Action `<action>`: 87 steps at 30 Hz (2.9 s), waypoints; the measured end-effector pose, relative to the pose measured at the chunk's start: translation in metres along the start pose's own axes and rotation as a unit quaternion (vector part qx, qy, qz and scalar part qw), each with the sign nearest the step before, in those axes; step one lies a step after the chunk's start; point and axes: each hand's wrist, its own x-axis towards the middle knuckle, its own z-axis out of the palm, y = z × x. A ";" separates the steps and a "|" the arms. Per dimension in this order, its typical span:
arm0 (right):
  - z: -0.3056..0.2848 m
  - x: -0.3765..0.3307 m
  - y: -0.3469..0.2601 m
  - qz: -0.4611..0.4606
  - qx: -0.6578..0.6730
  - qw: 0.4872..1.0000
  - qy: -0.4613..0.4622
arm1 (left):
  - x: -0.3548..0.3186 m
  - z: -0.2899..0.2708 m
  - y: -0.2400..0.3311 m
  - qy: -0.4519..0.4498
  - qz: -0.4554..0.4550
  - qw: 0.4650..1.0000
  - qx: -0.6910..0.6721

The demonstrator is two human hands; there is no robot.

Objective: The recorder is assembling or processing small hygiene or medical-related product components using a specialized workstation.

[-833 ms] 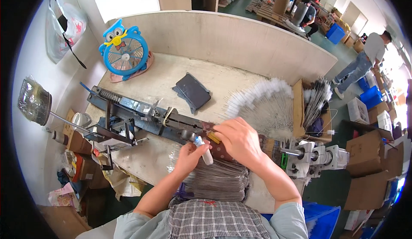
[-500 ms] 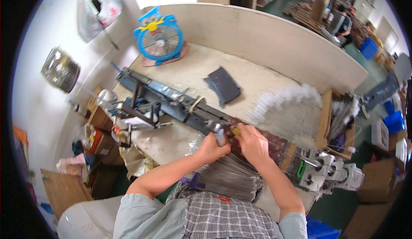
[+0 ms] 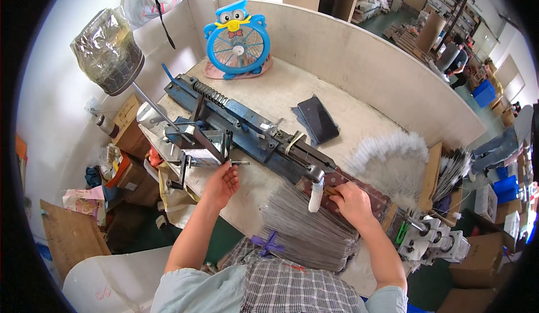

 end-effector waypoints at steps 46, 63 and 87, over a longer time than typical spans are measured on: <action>-0.064 0.009 0.001 -0.071 -0.021 0.970 0.230 | -0.062 0.195 -0.125 -0.183 0.054 0.977 0.094; -0.053 0.008 -0.008 -0.050 0.064 0.976 0.201 | -0.065 0.200 -0.123 -0.180 0.027 0.983 0.016; -0.051 -0.007 -0.013 -0.083 -0.035 0.965 0.248 | -0.069 0.206 -0.128 -0.189 0.060 0.979 -0.040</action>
